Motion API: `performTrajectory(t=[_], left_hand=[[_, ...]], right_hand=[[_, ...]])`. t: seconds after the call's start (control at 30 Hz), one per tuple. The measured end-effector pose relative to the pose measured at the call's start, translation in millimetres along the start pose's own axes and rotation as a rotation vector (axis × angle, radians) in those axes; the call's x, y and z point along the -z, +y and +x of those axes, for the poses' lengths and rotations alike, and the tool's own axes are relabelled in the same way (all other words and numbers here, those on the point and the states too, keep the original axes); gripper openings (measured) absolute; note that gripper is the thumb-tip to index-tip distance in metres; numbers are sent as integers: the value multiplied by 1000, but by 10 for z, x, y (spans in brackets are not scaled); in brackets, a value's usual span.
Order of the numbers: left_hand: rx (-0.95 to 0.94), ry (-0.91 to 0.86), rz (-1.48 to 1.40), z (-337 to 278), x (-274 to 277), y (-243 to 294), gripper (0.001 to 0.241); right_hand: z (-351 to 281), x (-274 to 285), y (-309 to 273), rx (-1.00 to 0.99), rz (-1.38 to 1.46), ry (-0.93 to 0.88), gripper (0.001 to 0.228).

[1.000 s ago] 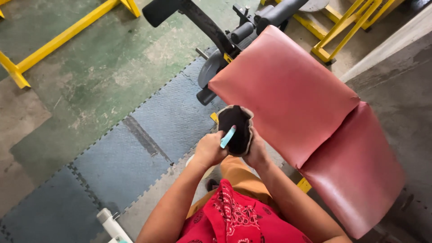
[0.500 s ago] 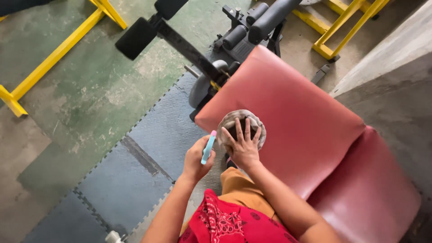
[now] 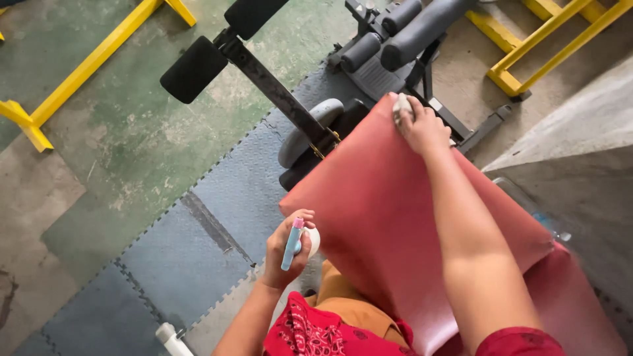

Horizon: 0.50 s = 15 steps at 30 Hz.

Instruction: Cleaning various gym machines and equipment using a spray bottle and a cloth.

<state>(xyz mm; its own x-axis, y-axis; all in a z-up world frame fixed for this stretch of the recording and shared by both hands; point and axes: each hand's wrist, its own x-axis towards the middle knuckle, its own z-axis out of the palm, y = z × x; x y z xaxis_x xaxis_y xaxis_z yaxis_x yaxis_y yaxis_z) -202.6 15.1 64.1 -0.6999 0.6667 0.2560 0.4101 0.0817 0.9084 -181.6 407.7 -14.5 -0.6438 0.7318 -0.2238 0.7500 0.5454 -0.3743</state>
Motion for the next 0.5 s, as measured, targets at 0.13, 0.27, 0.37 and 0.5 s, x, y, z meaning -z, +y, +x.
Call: performTrajectory(t=[0.13,0.27,0.37,0.5], left_hand=[[36,1,6,76,-54,-48,33],[59,-36,-8,191,-83,2,33],[87,-64,-7,211,-78,-27,34],[33,-124,130,175,-35,-96,36]], right_hand=[[262,-425,21,-8,40,-2,54],[-563,-317,-802,464,-516,117,50],[-1287,-1039,-1011,737,-73,24,58],[-1603,-1263,-864,867,128,-34,58]])
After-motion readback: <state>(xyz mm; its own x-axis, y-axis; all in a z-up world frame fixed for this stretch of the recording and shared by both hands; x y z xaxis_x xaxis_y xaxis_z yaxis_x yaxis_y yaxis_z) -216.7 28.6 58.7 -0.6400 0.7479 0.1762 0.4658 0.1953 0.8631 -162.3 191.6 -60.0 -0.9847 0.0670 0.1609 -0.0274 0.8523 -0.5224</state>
